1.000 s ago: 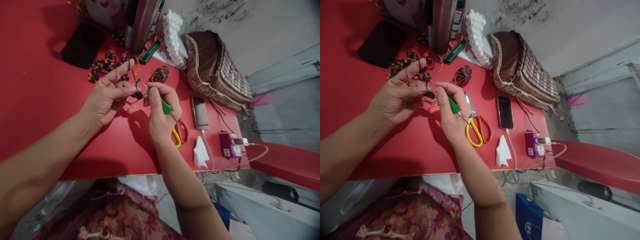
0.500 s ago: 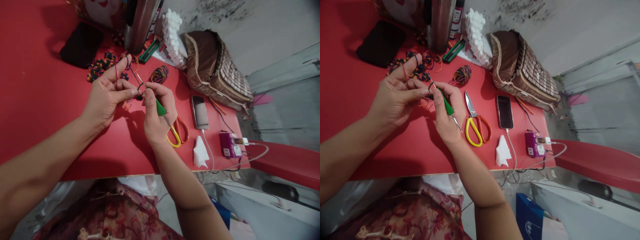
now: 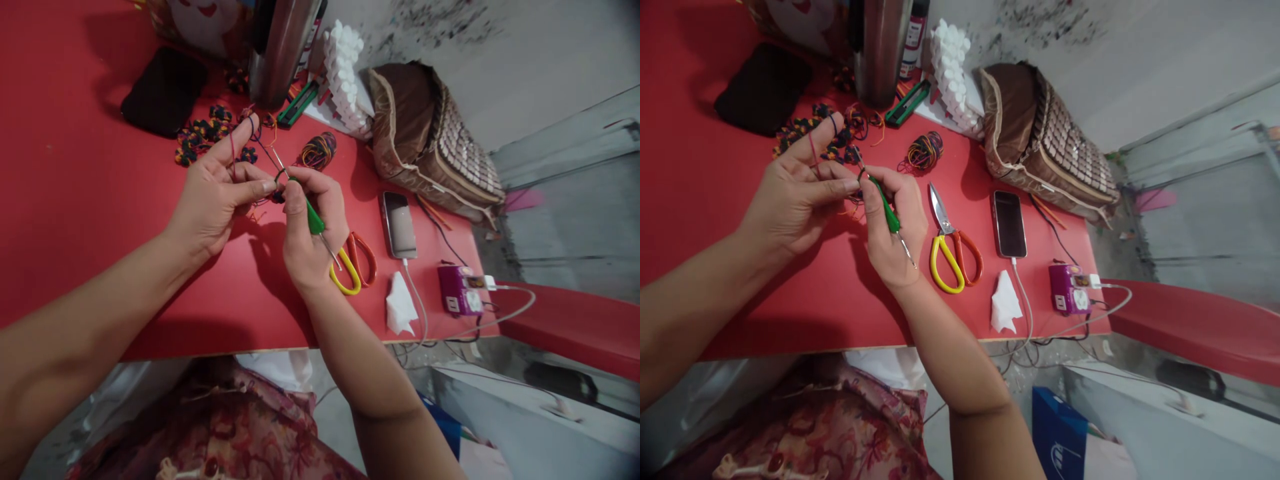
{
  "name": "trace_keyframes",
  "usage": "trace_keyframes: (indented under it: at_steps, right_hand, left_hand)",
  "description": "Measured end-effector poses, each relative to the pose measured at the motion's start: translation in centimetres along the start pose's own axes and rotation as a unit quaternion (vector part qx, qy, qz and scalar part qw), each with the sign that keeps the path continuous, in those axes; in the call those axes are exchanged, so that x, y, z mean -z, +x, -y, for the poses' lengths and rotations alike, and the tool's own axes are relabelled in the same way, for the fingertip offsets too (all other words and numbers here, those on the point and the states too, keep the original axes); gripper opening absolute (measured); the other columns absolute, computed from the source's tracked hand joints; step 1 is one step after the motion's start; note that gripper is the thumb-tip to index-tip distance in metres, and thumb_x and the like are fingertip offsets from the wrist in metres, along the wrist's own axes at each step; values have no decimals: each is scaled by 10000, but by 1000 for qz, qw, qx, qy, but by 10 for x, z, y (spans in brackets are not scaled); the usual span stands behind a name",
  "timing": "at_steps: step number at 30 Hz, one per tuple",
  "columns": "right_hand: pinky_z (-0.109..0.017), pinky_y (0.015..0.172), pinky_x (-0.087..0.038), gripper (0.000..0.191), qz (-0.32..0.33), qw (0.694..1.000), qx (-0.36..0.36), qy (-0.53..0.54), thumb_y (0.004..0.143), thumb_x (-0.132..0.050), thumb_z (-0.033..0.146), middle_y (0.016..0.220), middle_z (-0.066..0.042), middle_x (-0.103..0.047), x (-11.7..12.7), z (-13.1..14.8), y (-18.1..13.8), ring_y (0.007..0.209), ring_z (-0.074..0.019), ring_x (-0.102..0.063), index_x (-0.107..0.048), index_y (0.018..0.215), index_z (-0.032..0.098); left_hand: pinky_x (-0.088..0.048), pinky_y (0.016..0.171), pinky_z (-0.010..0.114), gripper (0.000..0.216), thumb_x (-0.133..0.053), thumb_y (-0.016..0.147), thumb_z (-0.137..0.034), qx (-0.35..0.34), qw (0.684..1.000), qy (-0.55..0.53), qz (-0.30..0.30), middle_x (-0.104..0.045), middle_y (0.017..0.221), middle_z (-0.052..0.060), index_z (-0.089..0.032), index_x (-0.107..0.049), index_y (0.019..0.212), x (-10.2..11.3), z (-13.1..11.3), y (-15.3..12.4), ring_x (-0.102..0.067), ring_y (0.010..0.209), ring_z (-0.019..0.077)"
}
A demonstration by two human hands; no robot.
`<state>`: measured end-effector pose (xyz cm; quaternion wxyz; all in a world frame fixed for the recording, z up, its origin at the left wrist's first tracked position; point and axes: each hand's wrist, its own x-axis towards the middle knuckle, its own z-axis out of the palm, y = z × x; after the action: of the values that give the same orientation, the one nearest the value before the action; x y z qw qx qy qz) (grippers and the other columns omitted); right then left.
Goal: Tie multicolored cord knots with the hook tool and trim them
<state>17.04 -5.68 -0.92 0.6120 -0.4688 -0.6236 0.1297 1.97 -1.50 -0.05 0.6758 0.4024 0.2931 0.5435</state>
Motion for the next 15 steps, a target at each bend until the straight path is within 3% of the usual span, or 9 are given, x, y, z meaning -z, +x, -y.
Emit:
trace_keyframes:
  at_steps: [5, 11, 15]
  right_hand:
    - [-408, 927, -698, 270, 15, 999, 23, 20, 1193, -634, 504, 1092, -36, -798, 5, 1, 0, 959, -212, -797, -816, 1239, 310]
    - [-365, 845, -700, 171, 3, 999, 12, 39, 1177, -684, 419, 1021, -11, -814, 3, -1, 3, 892, -194, -797, -819, 1169, 316]
    - [-388, 908, -693, 165, -7, 1000, 13, 27, 1179, -685, 438, 1092, -19, -810, -1, 3, -1, 991, -209, -803, -809, 1229, 341]
  left_hand:
    - [-654, 746, 363, 794, -1130, 684, -224, -4, 999, -30, -10, -810, 794, -47, -379, -843, 1407, 5, -2, 3, -786, 770, 214]
    - [-672, 869, 380, 957, -1088, 719, -175, -64, 998, 4, -18, -846, 908, -36, -416, -756, 1583, 1, 4, 4, -821, 959, 252]
    - [-671, 843, 406, 900, -1095, 747, -209, -35, 999, 7, -23, -832, 868, -16, -384, -767, 1566, -1, 3, 0, -840, 1003, 287]
